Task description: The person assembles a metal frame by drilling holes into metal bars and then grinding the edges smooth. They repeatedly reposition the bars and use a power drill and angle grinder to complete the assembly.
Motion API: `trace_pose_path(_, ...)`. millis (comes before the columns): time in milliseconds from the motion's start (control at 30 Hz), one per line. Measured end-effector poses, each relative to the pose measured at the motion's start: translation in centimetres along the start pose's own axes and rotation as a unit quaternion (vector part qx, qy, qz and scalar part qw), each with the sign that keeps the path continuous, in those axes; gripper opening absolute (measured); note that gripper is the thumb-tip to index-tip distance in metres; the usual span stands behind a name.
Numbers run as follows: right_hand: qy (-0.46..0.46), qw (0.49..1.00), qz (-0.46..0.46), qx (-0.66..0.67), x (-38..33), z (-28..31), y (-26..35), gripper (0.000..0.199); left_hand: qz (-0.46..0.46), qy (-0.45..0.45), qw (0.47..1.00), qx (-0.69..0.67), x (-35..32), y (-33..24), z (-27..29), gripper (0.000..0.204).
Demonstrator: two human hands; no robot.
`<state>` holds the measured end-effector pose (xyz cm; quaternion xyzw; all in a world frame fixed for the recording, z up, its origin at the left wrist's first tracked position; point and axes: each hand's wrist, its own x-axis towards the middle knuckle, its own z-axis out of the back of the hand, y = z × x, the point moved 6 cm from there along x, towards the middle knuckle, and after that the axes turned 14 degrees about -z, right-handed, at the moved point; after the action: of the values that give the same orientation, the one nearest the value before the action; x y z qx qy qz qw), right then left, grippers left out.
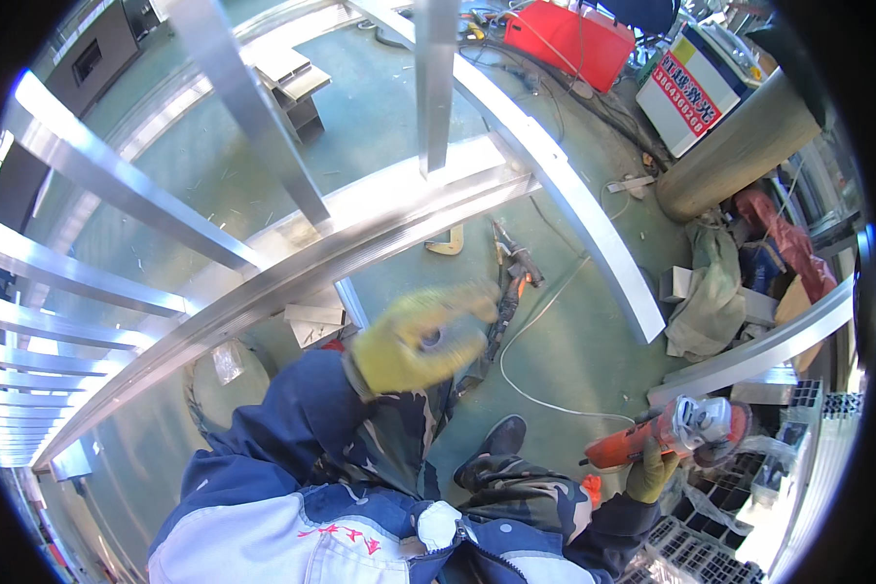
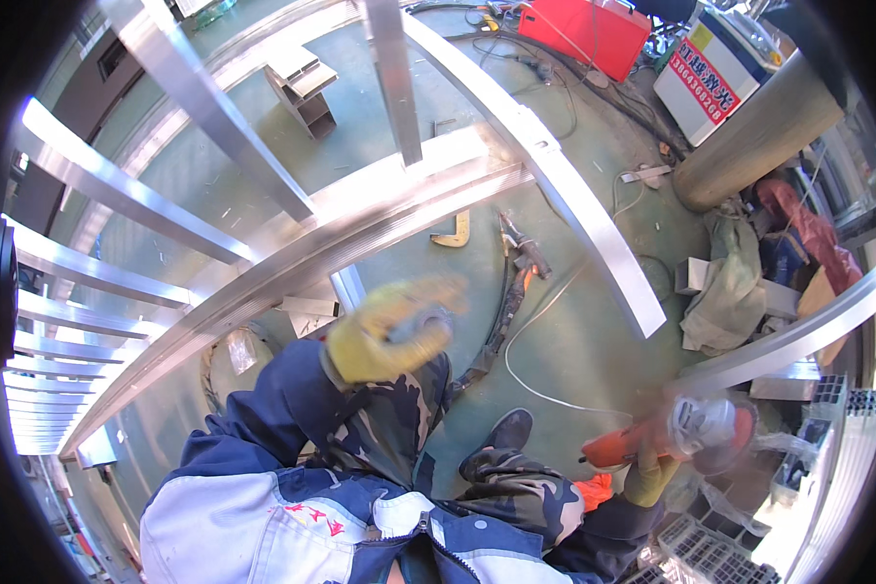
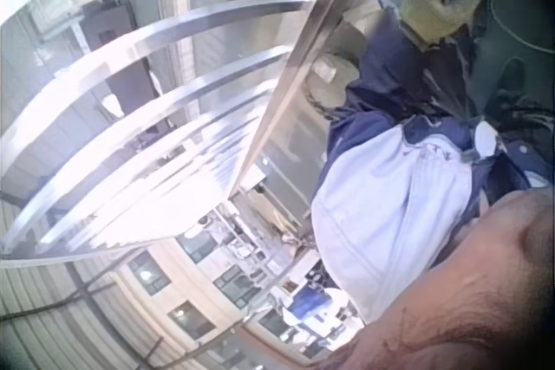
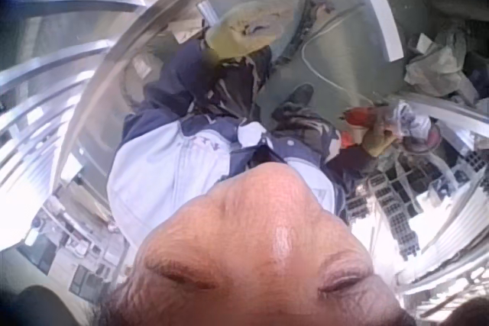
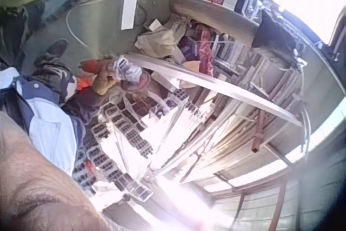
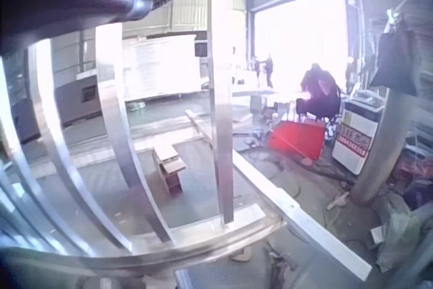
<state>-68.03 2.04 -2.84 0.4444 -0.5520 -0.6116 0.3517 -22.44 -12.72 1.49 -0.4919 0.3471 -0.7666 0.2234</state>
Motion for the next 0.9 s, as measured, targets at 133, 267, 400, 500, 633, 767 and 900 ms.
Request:
trace_pose_path(133,0.175,0.978,-0.003,0.109,-1.8,-9.2,7.8,0.080,0.166,0.090,0.958,-0.217,-2.8,-1.6,-7.9,0.077)
trace_pose_path(267,0.337,0.910,-0.061,0.234,-2.6,-21.7,10.8,0.088,0.254,0.160,0.851,-0.432,-5.3,-4.2,-11.2,0.093)
trace_pose_path(400,0.425,0.834,-0.138,0.323,-3.4,-28.1,10.6,0.091,0.301,0.174,0.750,-0.563,-5.3,-8.5,-8.5,0.076)
trace_pose_path(500,0.374,0.861,-0.196,0.283,-3.7,-31.0,9.9,0.089,0.236,0.042,0.839,-0.488,-7.2,-9.2,-7.4,0.066)
trace_pose_path(633,0.237,0.919,-0.240,0.205,-4.3,-33.0,8.7,0.073,0.306,0.067,0.942,-0.118,-7.1,-10.5,-2.8,0.070)
trace_pose_path(767,0.251,0.890,-0.300,0.236,-5.0,-34.0,7.0,0.066,0.414,0.128,0.899,-0.063,-6.9,-12.3,-0.3,0.079)
trace_pose_path(900,0.259,0.862,-0.354,0.254,-5.4,-35.6,6.3,0.069,0.381,0.043,0.910,-0.156,-9.7,-11.4,-1.4,0.076)
